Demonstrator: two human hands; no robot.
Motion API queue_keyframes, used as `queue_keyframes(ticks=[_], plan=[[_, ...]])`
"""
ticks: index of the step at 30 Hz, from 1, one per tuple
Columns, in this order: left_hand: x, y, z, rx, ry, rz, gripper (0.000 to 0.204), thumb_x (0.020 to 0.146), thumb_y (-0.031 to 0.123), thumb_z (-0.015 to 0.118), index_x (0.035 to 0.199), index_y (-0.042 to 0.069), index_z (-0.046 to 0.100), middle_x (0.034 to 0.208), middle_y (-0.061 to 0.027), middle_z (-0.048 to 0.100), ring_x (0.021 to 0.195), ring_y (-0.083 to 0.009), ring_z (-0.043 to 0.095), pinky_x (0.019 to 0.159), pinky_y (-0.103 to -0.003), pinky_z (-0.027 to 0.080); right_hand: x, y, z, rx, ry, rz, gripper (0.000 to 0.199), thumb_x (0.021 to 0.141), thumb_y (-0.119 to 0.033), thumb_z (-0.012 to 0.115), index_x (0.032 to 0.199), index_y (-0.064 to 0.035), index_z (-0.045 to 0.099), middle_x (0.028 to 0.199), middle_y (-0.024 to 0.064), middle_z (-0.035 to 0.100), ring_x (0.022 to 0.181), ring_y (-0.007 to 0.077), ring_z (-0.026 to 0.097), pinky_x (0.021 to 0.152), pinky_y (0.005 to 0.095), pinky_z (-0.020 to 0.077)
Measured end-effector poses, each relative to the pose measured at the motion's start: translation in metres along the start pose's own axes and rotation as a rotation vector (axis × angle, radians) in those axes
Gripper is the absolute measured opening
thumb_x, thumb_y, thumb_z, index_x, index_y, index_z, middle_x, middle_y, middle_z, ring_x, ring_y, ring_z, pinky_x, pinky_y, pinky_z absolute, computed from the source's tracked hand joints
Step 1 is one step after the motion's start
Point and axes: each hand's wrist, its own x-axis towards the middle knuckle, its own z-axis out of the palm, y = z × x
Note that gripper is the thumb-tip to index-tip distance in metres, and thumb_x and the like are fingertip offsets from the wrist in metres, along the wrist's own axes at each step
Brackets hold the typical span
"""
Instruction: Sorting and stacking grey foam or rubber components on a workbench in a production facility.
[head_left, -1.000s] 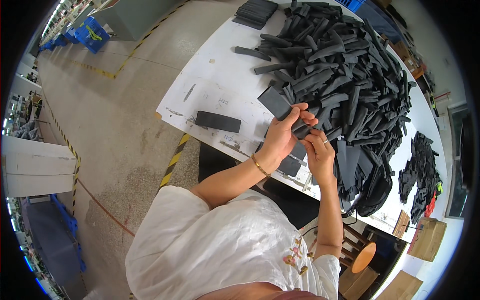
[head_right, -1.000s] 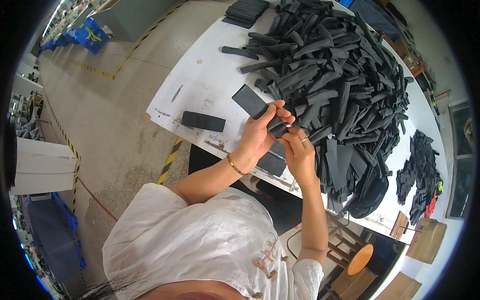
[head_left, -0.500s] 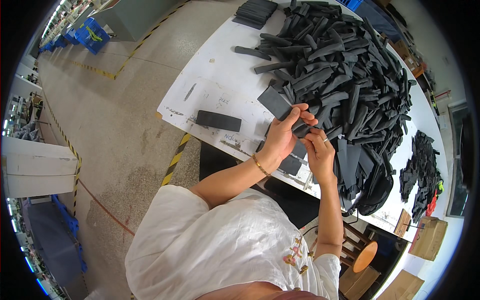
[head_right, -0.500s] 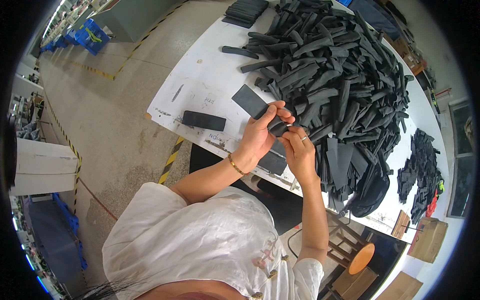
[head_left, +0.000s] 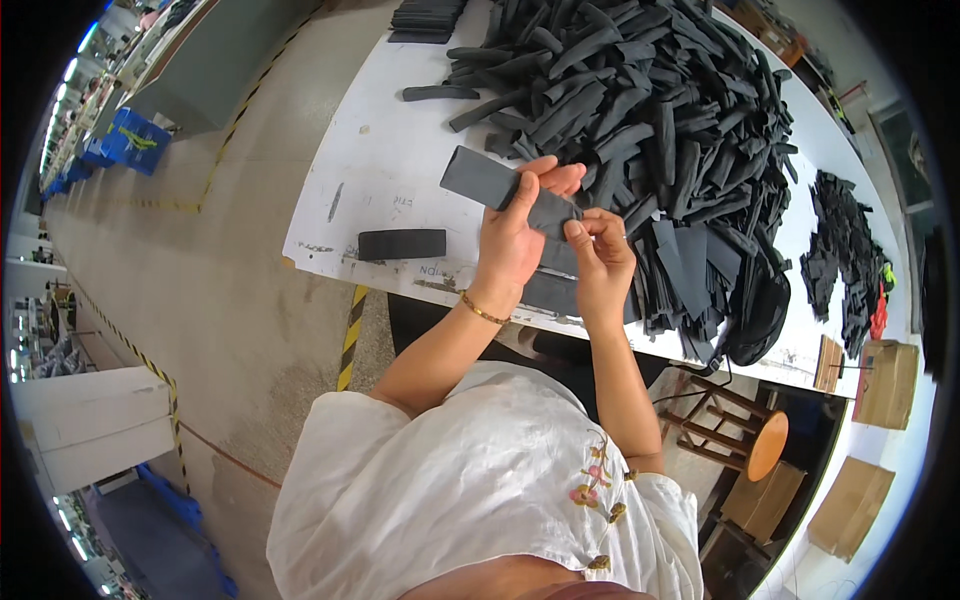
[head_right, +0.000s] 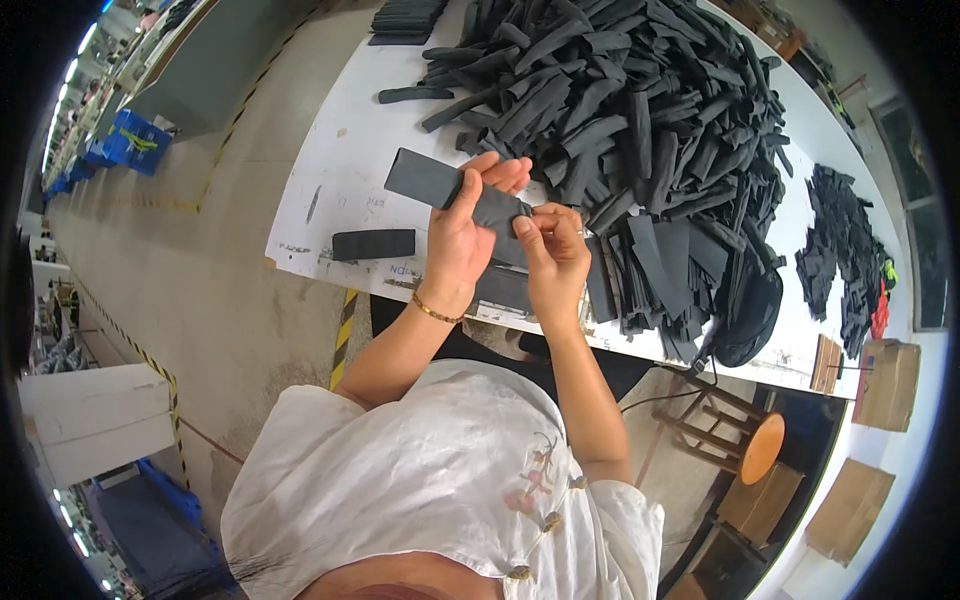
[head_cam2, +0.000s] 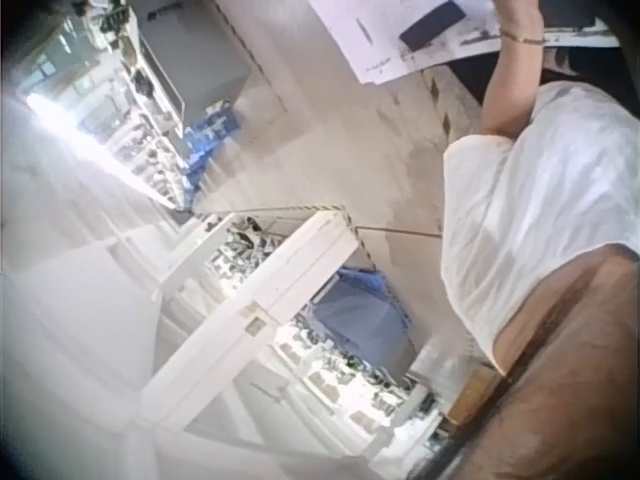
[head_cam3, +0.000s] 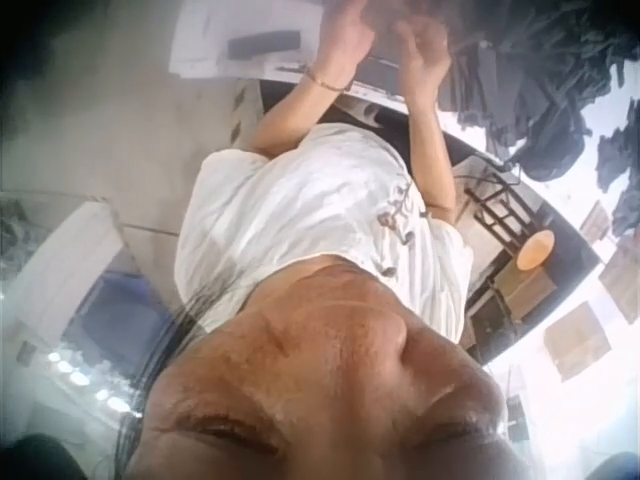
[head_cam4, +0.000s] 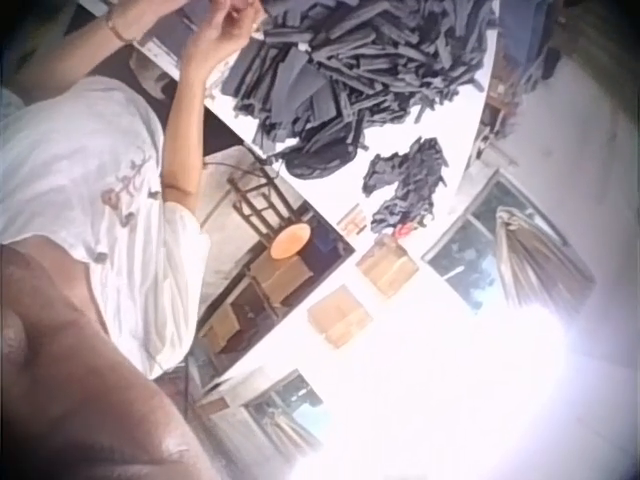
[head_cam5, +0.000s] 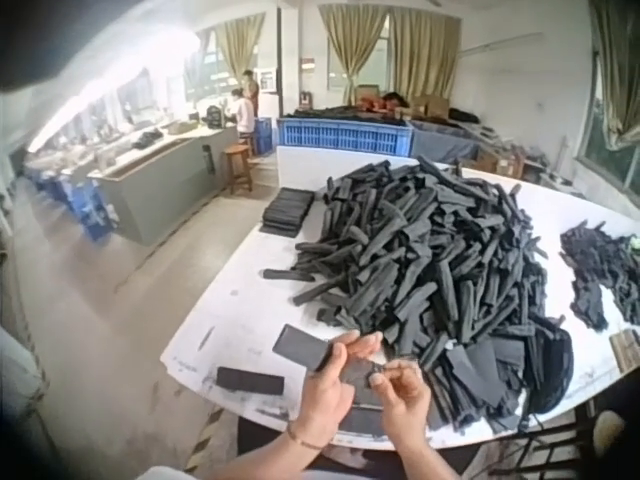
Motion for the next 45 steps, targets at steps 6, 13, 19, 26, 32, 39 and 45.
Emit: queue_keyframes(ticks=[6,13,19,26,32,39,45], plan=[[-0.005,0.003,0.0,-0.013,-0.043,-0.055,0.033,0.097,0.027,0.058,0.118,0.002,0.058,0.112,-0.0189,0.067,0.106,-0.0298,0.063,0.096,-0.041,0.05,0.006,0.001,0.002,0.113,-0.052,0.108,0.009,0.089,-0.008,0.069,0.091,-0.0004,0.065,0.088,0.0002,0.06,0.079,0.0081,0.054,0.07,0.0214,0.043],[-0.005,0.03,-0.044,0.054,0.125,0.002,0.02,0.093,0.014,0.064,0.104,-0.002,0.064,0.1,-0.0185,0.069,0.091,-0.0341,0.068,0.087,-0.045,0.055,0.008,-0.011,-0.014,-0.21,-0.077,-0.347,0.01,0.08,-0.002,0.075,0.084,0.0016,0.066,0.082,0.0069,0.063,0.074,0.0141,0.058,0.067,0.0242,0.0446],[-0.007,0.035,-0.039,0.072,0.103,0.03,0.018,0.093,0.012,0.063,0.105,-0.002,0.064,0.1,-0.0198,0.069,0.095,-0.0346,0.068,0.088,-0.043,0.054,0.003,-0.006,-0.013,0.173,-0.039,-0.088,0.005,0.087,-0.002,0.069,0.084,0.0012,0.067,0.086,0.003,0.062,0.078,0.0096,0.054,0.072,0.0224,0.0414],[0.002,0.034,-0.048,0.159,0.155,0.096,0.021,0.094,0.008,0.061,0.11,-0.005,0.061,0.102,-0.0202,0.068,0.094,-0.0325,0.067,0.09,-0.043,0.054,0.009,-0.005,-0.022,0.315,-0.001,0.195,0.017,0.095,-0.017,0.062,0.1,-0.0007,0.061,0.086,0.0045,0.062,0.078,0.0132,0.059,0.074,0.029,0.0515],[0.002,0.029,-0.039,0.195,0.14,-0.004,0.022,0.096,0.009,0.057,0.112,-0.005,0.061,0.103,-0.0209,0.068,0.098,-0.0339,0.066,0.092,-0.044,0.052,0.003,0.005,-0.024,-0.042,-0.26,0.284,0.015,0.093,-0.01,0.062,0.095,0.0031,0.055,0.082,0.0137,0.068,0.074,0.0195,0.067,0.07,0.0307,0.0566],[0.003,0.022,-0.048,0.074,0.209,-0.087,0.022,0.095,0.007,0.057,0.112,-0.006,0.061,0.104,-0.0216,0.067,0.098,-0.0348,0.066,0.092,-0.045,0.052,0.001,0.003,-0.035,0.151,-0.284,0.391,0.018,0.094,-0.011,0.062,0.098,0.0052,0.056,0.083,0.0146,0.068,0.074,0.0199,0.069,0.07,0.0309,0.0569],[0.005,0.021,-0.045,0.149,0.044,0.051,0.021,0.095,0.007,0.058,0.111,-0.005,0.061,0.104,-0.0204,0.068,0.098,-0.0351,0.066,0.092,-0.048,0.053,0.01,0.001,-0.035,-0.059,-0.179,0.216,0.025,0.094,-0.015,0.064,0.109,0.0048,0.059,0.086,0.0037,0.065,0.08,0.0118,0.062,0.075,0.0276,0.0541]])
